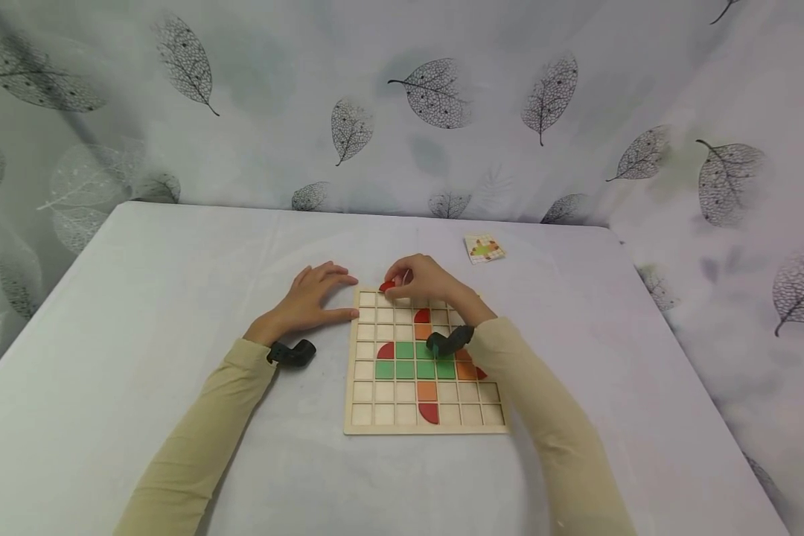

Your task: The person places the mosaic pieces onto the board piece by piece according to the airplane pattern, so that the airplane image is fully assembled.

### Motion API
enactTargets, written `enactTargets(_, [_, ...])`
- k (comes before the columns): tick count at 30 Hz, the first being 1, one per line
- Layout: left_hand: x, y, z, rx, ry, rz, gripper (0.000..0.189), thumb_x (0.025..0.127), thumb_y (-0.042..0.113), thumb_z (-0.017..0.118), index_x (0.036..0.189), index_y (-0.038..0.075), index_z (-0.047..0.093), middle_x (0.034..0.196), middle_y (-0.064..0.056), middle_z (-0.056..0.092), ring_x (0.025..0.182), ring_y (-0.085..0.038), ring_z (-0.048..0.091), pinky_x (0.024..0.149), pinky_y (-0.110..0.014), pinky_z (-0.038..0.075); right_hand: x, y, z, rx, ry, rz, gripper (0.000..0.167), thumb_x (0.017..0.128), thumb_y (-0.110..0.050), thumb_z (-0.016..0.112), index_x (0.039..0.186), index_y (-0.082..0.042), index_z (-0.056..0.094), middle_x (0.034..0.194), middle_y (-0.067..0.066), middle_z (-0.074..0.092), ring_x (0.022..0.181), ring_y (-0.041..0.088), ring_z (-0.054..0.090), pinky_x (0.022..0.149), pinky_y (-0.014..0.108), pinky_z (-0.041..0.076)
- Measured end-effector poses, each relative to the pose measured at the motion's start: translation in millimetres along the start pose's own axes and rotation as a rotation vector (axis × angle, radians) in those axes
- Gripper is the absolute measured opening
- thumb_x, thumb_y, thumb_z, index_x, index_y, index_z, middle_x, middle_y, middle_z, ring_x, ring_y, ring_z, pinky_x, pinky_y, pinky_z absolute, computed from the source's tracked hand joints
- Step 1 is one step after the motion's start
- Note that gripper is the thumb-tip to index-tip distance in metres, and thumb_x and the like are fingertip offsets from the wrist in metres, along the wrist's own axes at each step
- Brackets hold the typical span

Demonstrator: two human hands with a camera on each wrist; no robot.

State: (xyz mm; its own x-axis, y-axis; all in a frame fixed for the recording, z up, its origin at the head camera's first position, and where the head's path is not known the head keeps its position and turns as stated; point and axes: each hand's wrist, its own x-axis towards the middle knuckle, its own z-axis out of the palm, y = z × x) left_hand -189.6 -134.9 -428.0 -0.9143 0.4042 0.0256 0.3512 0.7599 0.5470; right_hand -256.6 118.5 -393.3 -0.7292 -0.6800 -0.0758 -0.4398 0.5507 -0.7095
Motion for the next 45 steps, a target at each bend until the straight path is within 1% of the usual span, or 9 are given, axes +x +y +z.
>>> enactTargets(3, [0.4,0.1,0.3,0.003,-0.003,0.001,0.063,0.085,0.049,0.071,0.137,0.017,0.055,0.148,-0.008,0.040,0.148,-0.031,0.017,0.120,-0.050,0.000,-3.3,-1.2,1.5,-0.005,-0.011,-0.007,0.023,0.085,-0.014,0.075,0.103,-0.001,0.070,0.076,0.000,0.061,0.074,0.017,0.058,0.068,0.028,0.048])
enactTargets(8, [1.6,-0.1,0.7,0.009,-0.001,0.006,0.063,0.085,0.049,0.070,0.137,0.017,0.054,0.147,-0.008,0.040,0.146,-0.029,0.021,0.120,-0.050,0.000,-7.9,-2.7,3.3,-0.001,-0.037,-0.009,0.021,0.085,-0.014,0.074,0.103,-0.002,0.070,0.076,0.001,0.059,0.072,0.016,0.054,0.066,0.027,0.046])
enactTargets(12, [1.6,-0.8,0.8,0.011,0.002,0.004,0.063,0.085,0.049,0.071,0.137,0.017,0.055,0.147,-0.008,0.041,0.146,-0.029,0.020,0.120,-0.050,0.000,-10.8,-4.3,5.3,0.014,-0.073,-0.038,0.021,0.085,-0.013,0.075,0.103,-0.002,0.070,0.076,0.001,0.060,0.069,0.016,0.054,0.064,0.026,0.046])
enactTargets(19, [0.5,-1.4,0.3,-0.003,0.005,0.007,0.063,0.085,0.048,0.071,0.137,0.016,0.055,0.147,-0.008,0.041,0.145,-0.027,0.023,0.120,-0.050,0.001,-16.4,-9.5,8.9,0.004,-0.121,-0.078,0.022,0.085,-0.015,0.076,0.102,-0.002,0.070,0.075,0.000,0.060,0.069,0.014,0.052,0.065,0.027,0.046])
enactTargets(24, [-0.3,-1.3,0.0,-0.009,0.003,0.008,0.062,0.086,0.048,0.071,0.137,0.016,0.055,0.147,-0.008,0.041,0.146,-0.028,0.021,0.120,-0.050,0.000,-19.5,-13.8,11.3,0.000,-0.160,-0.108,0.021,0.086,-0.014,0.075,0.102,-0.002,0.070,0.076,0.001,0.059,0.068,0.014,0.052,0.064,0.027,0.046])
enactTargets(29, [-0.1,-0.9,0.7,-0.015,0.008,0.003,0.062,0.085,0.048,0.071,0.136,0.017,0.055,0.147,-0.008,0.041,0.147,-0.029,0.019,0.120,-0.050,0.000,-22.1,-18.1,15.2,-0.002,-0.196,-0.133,0.019,0.085,-0.011,0.075,0.101,-0.003,0.070,0.075,-0.003,0.058,0.070,0.013,0.052,0.066,0.025,0.046])
enactTargets(34, [0.4,-1.0,1.1,-0.008,0.002,0.001,0.063,0.086,0.049,0.070,0.137,0.017,0.054,0.147,-0.007,0.041,0.147,-0.029,0.018,0.120,-0.049,-0.001,-25.8,-23.4,18.0,0.006,-0.230,-0.175,0.019,0.084,-0.011,0.075,0.101,-0.004,0.070,0.075,-0.003,0.058,0.068,0.011,0.051,0.063,0.024,0.045])
enactTargets(39, [0.3,-1.8,1.3,-0.003,0.002,0.006,0.063,0.086,0.049,0.069,0.138,0.017,0.054,0.147,-0.007,0.041,0.147,-0.029,0.017,0.120,-0.049,-0.001,-28.9,-27.7,21.7,0.000,-0.277,-0.190,0.018,0.085,-0.012,0.075,0.101,-0.005,0.070,0.076,-0.003,0.058,0.067,0.010,0.051,0.062,0.023,0.045])
enactTargets(45, [0.7,-3.3,2.9,-0.001,0.000,0.004,0.063,0.085,0.050,0.070,0.138,0.018,0.054,0.147,-0.006,0.041,0.148,-0.028,0.017,0.120,-0.048,-0.001,-32.5,-31.4,26.8,-0.028,-0.286,-0.220,0.017,0.085,-0.012,0.074,0.101,-0.006,0.070,0.076,-0.003,0.058,0.068,0.009,0.051,0.062,0.023,0.046])
